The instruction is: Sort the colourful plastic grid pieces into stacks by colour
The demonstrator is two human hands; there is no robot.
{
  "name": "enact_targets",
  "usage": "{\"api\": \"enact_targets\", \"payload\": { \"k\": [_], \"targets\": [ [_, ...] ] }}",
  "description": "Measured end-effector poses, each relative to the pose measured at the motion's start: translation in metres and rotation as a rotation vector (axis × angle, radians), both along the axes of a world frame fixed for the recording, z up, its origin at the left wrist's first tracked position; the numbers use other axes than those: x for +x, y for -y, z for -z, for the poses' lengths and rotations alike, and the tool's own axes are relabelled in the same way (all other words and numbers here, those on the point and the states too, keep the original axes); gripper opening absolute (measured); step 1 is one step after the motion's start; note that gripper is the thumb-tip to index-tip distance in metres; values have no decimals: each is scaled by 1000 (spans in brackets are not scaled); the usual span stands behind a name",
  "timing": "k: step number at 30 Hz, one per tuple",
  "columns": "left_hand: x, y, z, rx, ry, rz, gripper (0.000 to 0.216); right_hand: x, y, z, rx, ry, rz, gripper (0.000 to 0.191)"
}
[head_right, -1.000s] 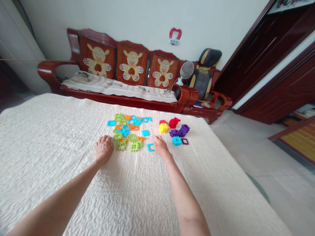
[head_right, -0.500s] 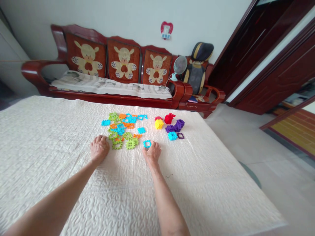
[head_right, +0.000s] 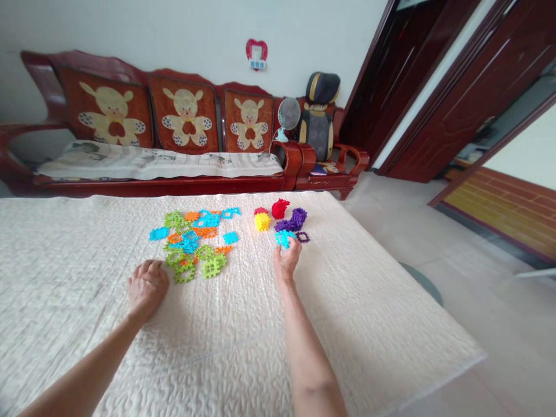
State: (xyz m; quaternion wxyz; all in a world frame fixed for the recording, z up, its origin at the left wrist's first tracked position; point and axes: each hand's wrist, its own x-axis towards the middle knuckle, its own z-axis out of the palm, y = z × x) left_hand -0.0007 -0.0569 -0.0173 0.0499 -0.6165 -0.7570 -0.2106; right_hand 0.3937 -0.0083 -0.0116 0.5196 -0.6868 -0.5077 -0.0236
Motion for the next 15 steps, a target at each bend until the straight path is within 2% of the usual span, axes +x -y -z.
{"api": "enact_targets", "payload": {
  "k": [5, 9, 15],
  "targets": [
    [-1, 0, 1, 9, 5, 7, 29, 34, -20, 7, -7, -29, 75, 46],
    [-3, -2, 3, 6, 9, 0, 29, 40, -26, 15, -64, -64, 89, 49],
    [-5, -4, 3, 0, 16, 11, 29, 41, -28, 19, -104, -109, 27, 50]
  ]
}}
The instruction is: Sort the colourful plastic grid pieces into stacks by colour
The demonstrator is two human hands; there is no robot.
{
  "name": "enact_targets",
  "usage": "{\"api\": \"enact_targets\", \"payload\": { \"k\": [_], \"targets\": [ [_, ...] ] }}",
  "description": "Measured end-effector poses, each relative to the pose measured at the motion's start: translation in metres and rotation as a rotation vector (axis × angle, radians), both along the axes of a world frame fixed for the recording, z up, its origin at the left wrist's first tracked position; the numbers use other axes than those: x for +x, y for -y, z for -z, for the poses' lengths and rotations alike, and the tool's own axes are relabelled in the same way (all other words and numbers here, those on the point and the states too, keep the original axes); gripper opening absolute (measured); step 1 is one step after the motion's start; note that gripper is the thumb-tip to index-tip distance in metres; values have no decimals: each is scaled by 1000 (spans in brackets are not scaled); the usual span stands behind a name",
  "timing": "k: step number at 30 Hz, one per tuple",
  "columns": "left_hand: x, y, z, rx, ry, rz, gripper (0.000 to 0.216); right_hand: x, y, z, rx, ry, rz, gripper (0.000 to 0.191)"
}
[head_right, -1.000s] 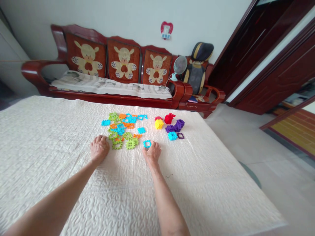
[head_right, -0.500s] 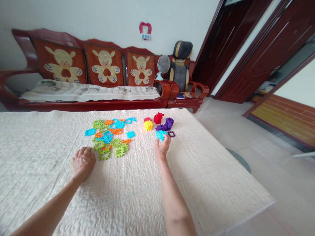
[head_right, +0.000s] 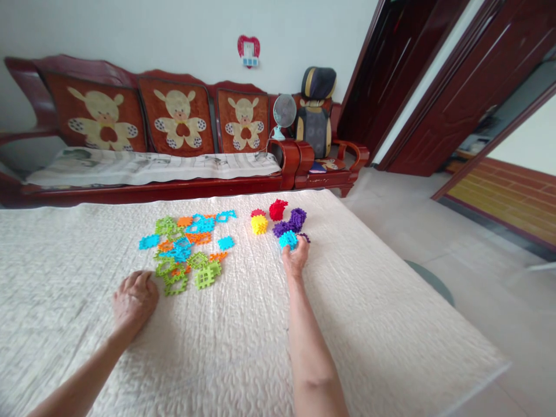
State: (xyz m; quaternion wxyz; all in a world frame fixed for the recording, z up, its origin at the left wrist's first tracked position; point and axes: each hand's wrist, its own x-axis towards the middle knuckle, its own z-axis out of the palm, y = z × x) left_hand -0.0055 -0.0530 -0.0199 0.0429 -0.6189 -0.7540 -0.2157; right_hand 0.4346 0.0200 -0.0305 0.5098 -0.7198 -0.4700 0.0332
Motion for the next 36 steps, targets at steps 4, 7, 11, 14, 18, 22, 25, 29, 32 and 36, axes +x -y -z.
{"api": "enact_targets", "payload": {
  "k": [4, 7, 11, 14, 18, 22, 25, 29, 32, 36],
  "targets": [
    [1, 1, -2, -1, 16, -8, 30, 1, -3, 3, 12, -18, 4, 50],
    [1, 1, -1, 7, 8, -6, 30, 1, -3, 3, 11, -14, -2, 49],
    [0, 0, 0, 13, 3, -5, 29, 1, -2, 1, 15, -9, -7, 49],
    [-1, 0, 1, 19, 6, -1, 29, 1, -1, -1, 12, -14, 2, 48],
    [-1, 1, 0, 26, 10, 4, 29, 1, -1, -1, 13, -22, -6, 49],
    [0, 0, 0, 11, 20, -3, 29, 3, -2, 2, 29, -13, -1, 50],
    [1, 0, -1, 0, 14, -11, 30, 5, -6, 8, 85, -10, 5, 49],
    [1, 0, -1, 7, 0, -24, 30, 8, -10, 16, 176, -13, 12, 48],
    [1, 0, -1, 6, -6, -20, 30, 8, -10, 17, 184, -13, 4, 47],
    [0, 0, 1, 12, -10, -17, 31, 9, -9, 17, 167, -6, -14, 48]
  ]
}}
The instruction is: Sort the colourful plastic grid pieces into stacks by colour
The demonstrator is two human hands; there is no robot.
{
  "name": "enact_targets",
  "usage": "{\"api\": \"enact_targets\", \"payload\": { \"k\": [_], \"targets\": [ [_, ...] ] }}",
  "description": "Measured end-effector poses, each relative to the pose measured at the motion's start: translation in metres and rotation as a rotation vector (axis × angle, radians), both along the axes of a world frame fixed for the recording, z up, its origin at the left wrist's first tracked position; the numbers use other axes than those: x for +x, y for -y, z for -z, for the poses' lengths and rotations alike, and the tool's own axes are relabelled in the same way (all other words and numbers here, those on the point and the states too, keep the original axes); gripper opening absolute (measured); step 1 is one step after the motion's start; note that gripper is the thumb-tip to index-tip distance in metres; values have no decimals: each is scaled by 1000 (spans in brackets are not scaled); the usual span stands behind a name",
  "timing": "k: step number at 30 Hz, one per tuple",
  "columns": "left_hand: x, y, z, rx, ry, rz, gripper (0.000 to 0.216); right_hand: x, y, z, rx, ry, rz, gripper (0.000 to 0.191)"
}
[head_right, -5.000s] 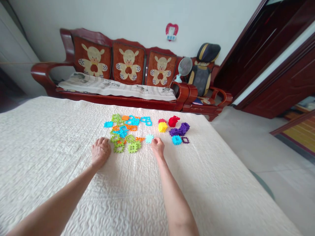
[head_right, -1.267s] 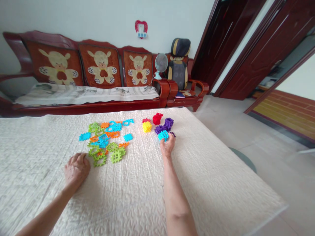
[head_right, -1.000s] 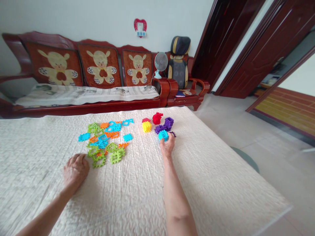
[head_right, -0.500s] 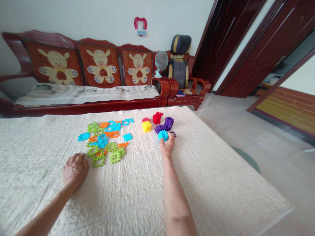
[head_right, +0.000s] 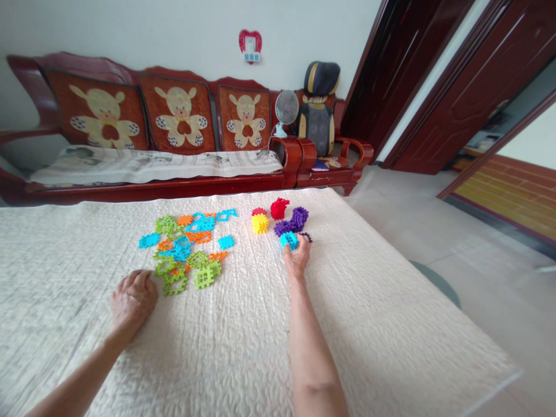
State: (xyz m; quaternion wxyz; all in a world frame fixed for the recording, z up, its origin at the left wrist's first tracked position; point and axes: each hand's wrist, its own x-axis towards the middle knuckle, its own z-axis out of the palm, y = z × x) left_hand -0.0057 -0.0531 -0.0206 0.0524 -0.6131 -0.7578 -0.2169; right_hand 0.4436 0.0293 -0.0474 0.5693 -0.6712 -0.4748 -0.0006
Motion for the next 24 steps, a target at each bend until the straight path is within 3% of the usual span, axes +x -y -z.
{"api": "enact_targets", "payload": {
  "k": [5, 13, 19, 24],
  "targets": [
    [0, -1, 2, 6, 4, -5, 31, 0, -1, 0, 18, 37, 1, 48],
    [-8, -7, 5, 41, 122, -10, 32, 1, 7, -12, 224, 199, 66, 43],
    [-25, -42, -11, 69, 186, -99, 36, -20, 16, -26, 311, 314, -83, 34],
    [-30, -70, -17, 21, 199, -90, 38, -38, 17, -25, 326, 397, -227, 23]
  ]
}}
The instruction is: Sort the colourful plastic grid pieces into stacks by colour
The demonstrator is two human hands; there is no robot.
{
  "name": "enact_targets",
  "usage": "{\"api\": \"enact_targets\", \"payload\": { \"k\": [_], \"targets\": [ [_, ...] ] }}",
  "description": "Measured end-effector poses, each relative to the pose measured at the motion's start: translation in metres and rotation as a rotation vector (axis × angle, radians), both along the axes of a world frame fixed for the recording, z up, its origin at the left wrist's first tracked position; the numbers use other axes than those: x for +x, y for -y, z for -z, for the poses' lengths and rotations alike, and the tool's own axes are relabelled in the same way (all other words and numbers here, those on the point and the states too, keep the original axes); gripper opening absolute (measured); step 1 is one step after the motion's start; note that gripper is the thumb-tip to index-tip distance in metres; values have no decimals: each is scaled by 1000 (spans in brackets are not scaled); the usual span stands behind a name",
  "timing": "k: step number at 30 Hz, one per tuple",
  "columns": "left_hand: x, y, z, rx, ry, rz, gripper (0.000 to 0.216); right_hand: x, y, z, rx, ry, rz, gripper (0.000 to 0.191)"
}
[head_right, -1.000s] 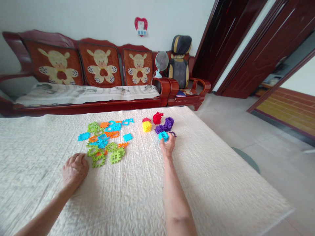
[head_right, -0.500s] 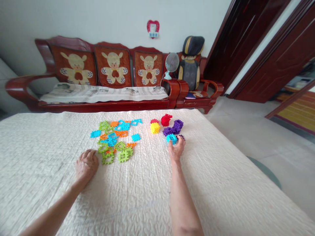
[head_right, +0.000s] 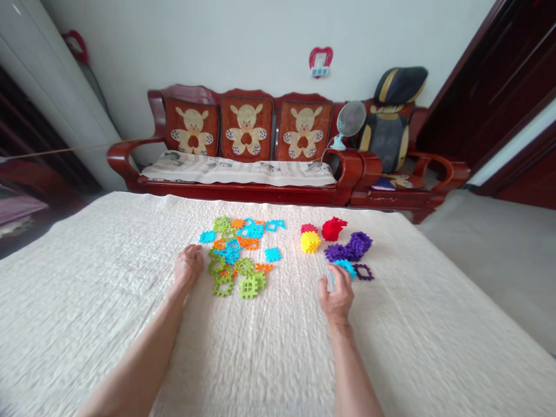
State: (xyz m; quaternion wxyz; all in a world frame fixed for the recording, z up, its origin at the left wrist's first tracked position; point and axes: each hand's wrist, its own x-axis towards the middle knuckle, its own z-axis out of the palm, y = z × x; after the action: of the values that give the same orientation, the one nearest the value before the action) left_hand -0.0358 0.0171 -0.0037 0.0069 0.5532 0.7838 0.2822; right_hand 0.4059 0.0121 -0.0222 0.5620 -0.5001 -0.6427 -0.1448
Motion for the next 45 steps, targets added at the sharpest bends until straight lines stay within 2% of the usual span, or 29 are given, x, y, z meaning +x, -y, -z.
{"api": "enact_targets", "payload": {
  "k": [10, 20, 24, 27, 29, 32, 36, 38, 41, 45],
  "targets": [
    [-8, -17, 8, -21, 43, -54, 33, 4, 0, 3, -68, 141, -121, 15],
    [-11, -23, 3, -113, 159, -157, 40, -7, 4, -5, -243, 133, -205, 13],
    [-13, -25, 6, -137, 171, -147, 43, -13, 11, -8, -262, 129, -225, 12],
    [-13, -25, 6, -167, 174, -163, 45, -30, 7, -10, -269, 86, -244, 15],
    [-13, -25, 5, -174, 180, -177, 45, -50, -9, -14, -297, 76, -303, 18],
    [-11, -25, 2, -173, 195, -177, 45, -90, -58, -25, -364, 106, -389, 24],
    [-9, -25, -1, -171, 199, -193, 43, -138, -133, -40, -477, 133, -354, 27],
    [-9, -25, 0, -160, 195, -207, 41, -152, -159, -43, -533, 161, -311, 30],
    [-10, -26, 5, -135, 177, -222, 39, -159, -177, -40, -570, 182, -304, 32],
    [-12, -28, 10, -82, 155, -231, 38, -152, -174, -31, -602, 209, -333, 32]
  ]
}}
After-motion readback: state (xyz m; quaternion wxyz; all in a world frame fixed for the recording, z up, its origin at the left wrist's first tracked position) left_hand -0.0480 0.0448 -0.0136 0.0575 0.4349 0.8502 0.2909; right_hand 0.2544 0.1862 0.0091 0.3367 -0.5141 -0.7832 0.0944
